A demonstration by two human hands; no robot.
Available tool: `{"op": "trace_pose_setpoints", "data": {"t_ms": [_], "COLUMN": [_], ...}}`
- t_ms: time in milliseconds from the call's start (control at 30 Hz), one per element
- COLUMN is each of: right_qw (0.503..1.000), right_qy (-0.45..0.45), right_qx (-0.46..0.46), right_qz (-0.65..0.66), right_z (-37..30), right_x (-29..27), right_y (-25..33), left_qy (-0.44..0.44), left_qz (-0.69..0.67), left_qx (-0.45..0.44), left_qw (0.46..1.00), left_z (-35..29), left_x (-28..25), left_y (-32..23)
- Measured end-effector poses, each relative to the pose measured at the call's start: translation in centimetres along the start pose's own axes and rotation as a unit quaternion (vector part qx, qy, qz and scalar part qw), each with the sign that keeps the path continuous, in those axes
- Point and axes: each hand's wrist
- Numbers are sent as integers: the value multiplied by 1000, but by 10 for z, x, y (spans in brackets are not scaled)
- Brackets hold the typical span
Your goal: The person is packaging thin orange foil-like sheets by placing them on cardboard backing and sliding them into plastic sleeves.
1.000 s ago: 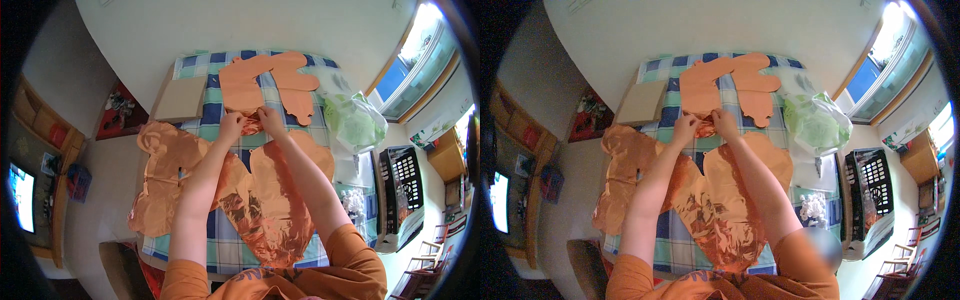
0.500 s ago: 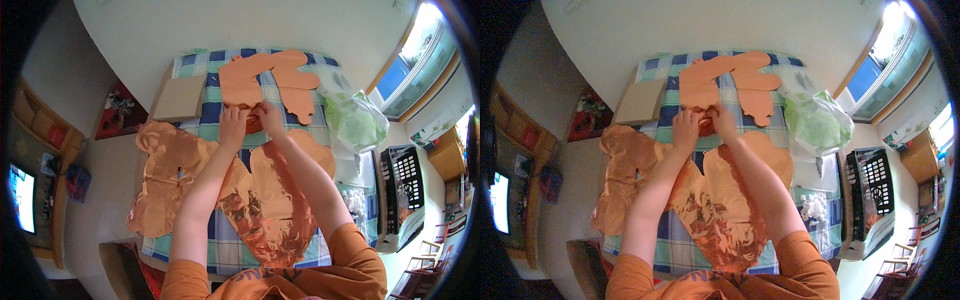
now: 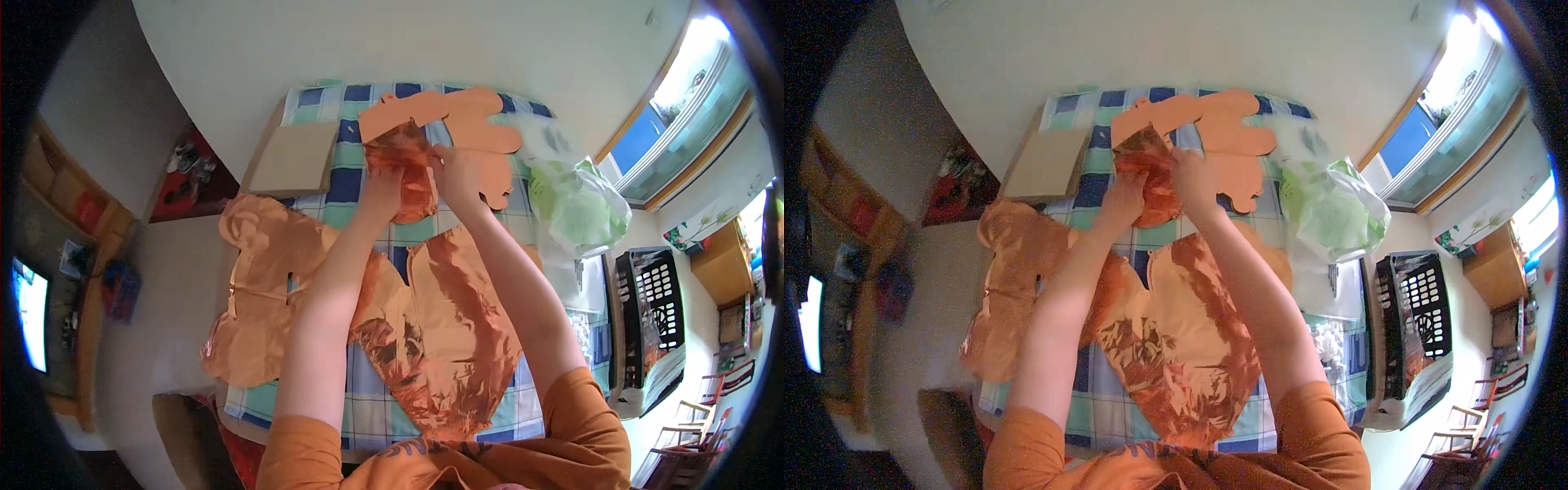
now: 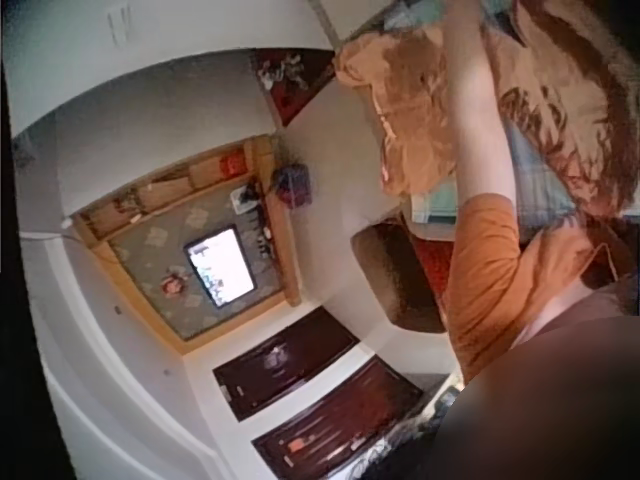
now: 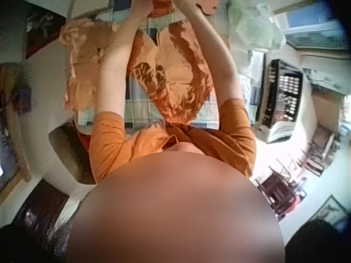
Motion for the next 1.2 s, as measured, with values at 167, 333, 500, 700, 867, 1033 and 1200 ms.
{"op": "trace_pose_setpoints", "data": {"t_ms": [167, 333, 500, 700, 867, 1033, 1200], "right_qw": [997, 995, 995, 984, 971, 803, 818], "right_qy": [1, 27, 46, -42, -150, -354, -358], "right_qx": [-46, -37, -31, -59, -31, -118, -127], "right_qz": [59, 92, 87, 164, 184, 464, 433], "right_z": [-16, -21, -24, -17, -28, -42, -104], "right_x": [1, -5, -16, -56, -150, -228, -293], "right_y": [-11, -2, 3, 33, 74, 88, 63], "left_qy": [49, 77, -115, -72, -11, 82, 68], "left_qz": [58, 29, -165, -57, 55, 2, 10], "left_qx": [37, -17, 64, -8, -30, -34, -15], "left_qw": [996, 996, 977, 996, 998, 996, 998], "left_z": [26, 46, 72, 84, 80, 84, 79], "left_x": [-4, 16, 33, 48, 42, 38, 28], "left_y": [3, 7, 8, 13, 10, 13, 9]}}
Point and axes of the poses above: each hand's wrist, its own z-axis towards the middle knuckle, its own x-axis out of the palm, y = z × x, and after that the axes turned 1 degree about -y, right-handed
